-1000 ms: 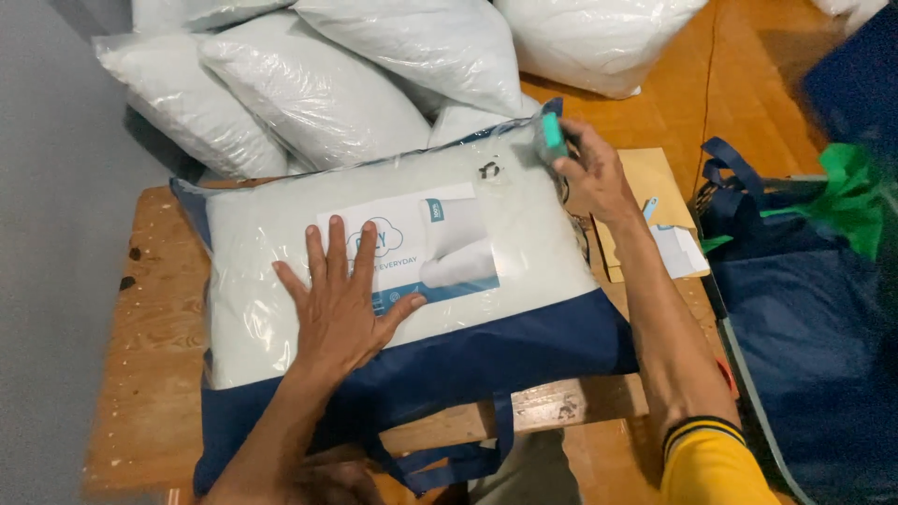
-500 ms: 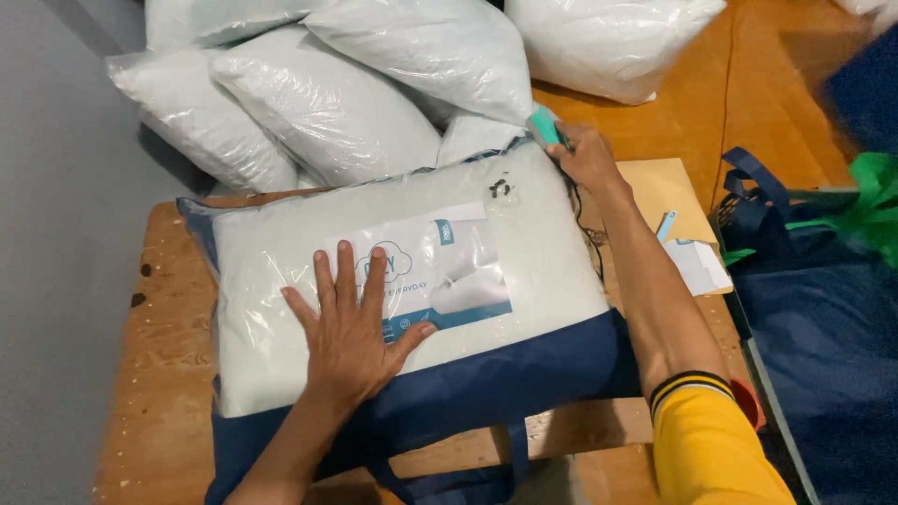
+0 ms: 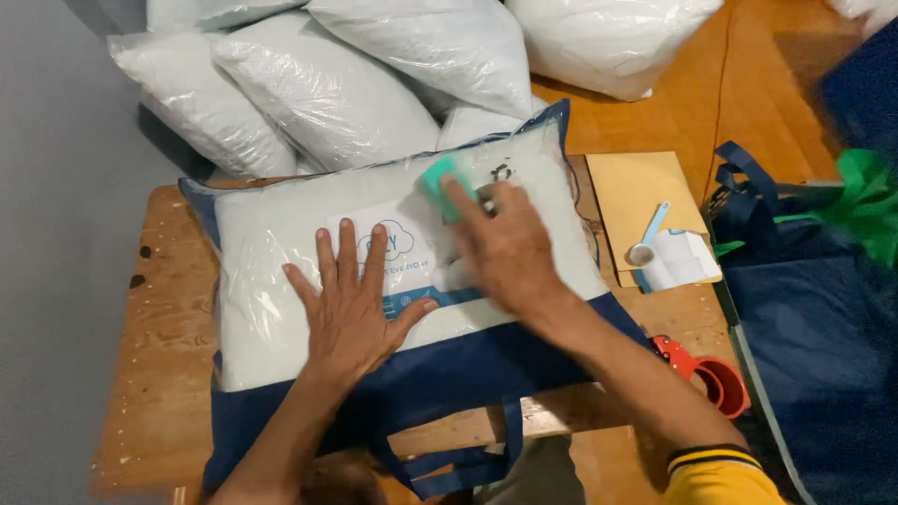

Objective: The person cleans a blue tote bag containing a packaged pillow using a green sponge and a white cloth. They wipe the bag's exterior and handles while it rests on a wooden stool.

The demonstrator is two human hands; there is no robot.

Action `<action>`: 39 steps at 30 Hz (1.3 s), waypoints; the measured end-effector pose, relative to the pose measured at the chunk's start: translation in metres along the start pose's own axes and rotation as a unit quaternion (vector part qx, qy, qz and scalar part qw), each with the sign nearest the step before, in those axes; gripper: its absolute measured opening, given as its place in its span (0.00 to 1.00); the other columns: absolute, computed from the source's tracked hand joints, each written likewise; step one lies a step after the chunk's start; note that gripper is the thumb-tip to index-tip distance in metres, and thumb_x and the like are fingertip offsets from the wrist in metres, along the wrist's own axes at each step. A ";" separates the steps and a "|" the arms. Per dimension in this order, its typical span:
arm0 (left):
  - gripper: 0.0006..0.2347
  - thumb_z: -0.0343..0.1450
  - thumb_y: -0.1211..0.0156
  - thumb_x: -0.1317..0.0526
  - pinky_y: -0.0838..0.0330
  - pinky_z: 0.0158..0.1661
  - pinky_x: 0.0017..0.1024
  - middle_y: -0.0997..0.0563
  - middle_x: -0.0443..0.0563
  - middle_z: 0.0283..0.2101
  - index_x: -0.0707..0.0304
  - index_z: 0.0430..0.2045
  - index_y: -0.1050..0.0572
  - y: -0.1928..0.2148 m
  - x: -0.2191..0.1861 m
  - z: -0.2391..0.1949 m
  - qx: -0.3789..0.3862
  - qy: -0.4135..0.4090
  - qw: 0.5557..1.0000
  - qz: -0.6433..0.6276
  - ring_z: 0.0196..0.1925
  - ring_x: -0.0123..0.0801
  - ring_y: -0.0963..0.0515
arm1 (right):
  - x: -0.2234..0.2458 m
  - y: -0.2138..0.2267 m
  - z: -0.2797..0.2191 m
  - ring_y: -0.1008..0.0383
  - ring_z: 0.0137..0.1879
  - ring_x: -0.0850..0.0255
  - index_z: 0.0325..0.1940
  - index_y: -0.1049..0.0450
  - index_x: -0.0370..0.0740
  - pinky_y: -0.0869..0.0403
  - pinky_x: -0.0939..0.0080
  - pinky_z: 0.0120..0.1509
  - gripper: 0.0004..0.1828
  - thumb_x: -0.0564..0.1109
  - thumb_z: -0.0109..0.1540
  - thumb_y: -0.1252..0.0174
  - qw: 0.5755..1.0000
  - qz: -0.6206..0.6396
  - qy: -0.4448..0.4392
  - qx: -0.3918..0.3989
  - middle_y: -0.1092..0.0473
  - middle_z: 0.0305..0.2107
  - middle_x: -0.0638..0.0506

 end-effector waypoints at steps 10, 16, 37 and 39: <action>0.43 0.67 0.51 0.29 0.77 0.61 0.80 0.59 0.65 0.78 0.52 0.74 0.50 0.025 -0.008 0.006 0.067 0.027 0.994 -0.081 0.79 0.61 0.67 | -0.068 -0.027 -0.011 0.36 0.33 0.50 0.56 0.21 0.50 0.35 0.52 0.31 0.19 0.49 0.62 0.43 0.975 -0.169 -0.011 -0.146 0.38 0.29 0.48; 0.44 0.68 0.53 0.29 0.78 0.60 0.80 0.60 0.68 0.78 0.54 0.75 0.51 0.027 -0.016 0.010 0.080 0.031 0.993 -0.081 0.79 0.63 0.69 | -0.226 -0.098 -0.051 0.24 0.54 0.40 0.61 0.22 0.50 0.27 0.41 0.56 0.26 0.59 0.61 0.39 0.870 0.129 -0.474 0.037 0.24 0.42 0.40; 0.43 0.68 0.54 0.29 0.77 0.61 0.80 0.61 0.67 0.78 0.52 0.75 0.52 0.026 -0.014 0.005 0.092 0.044 0.992 -0.072 0.79 0.61 0.69 | -0.045 -0.060 0.033 0.36 0.37 0.54 0.57 0.23 0.51 0.33 0.54 0.37 0.15 0.44 0.66 0.45 0.994 -0.058 0.025 -0.084 0.37 0.31 0.50; 0.44 0.68 0.54 0.29 0.79 0.60 0.80 0.62 0.68 0.78 0.54 0.75 0.53 0.027 -0.014 0.007 0.093 0.035 0.992 -0.081 0.78 0.63 0.69 | -0.123 -0.072 0.025 0.34 0.44 0.53 0.55 0.20 0.59 0.37 0.55 0.43 0.19 0.49 0.59 0.36 0.979 -0.163 -0.074 -0.094 0.35 0.35 0.50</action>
Point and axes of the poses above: each hand's wrist, its own z-axis towards the middle knuckle, its own y-axis out of the back of the hand, x = y × z, the point moved 2 cm from there along z, towards the middle knuckle
